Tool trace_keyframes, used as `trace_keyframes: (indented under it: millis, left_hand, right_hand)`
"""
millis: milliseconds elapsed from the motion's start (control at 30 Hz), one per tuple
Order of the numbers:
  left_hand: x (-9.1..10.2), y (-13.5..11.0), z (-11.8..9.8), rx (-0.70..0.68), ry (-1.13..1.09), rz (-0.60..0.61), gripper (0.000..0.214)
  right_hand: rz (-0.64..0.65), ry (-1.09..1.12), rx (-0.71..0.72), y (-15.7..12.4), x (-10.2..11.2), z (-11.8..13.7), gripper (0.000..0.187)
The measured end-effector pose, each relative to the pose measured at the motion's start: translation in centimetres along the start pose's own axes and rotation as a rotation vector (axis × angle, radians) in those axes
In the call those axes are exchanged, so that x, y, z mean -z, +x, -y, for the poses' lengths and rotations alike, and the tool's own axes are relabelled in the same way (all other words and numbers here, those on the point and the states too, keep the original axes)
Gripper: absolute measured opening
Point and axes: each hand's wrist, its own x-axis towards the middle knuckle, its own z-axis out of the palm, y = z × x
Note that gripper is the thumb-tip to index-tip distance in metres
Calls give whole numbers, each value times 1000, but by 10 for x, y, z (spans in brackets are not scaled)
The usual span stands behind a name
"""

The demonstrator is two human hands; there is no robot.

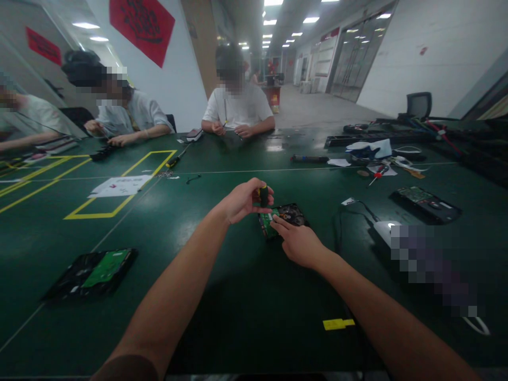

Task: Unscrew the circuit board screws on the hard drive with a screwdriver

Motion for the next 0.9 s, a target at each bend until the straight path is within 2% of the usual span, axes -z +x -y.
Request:
trace_keyframes:
  millis: [300, 900]
  left_hand:
    - [-1, 0, 3, 24, -72, 44, 28]
    - [5, -1, -2, -43, 82, 28, 24]
  right_hand:
    - [-8, 21, -1, 0, -2, 0, 65]
    - [4, 0, 7, -1, 0, 0, 65]
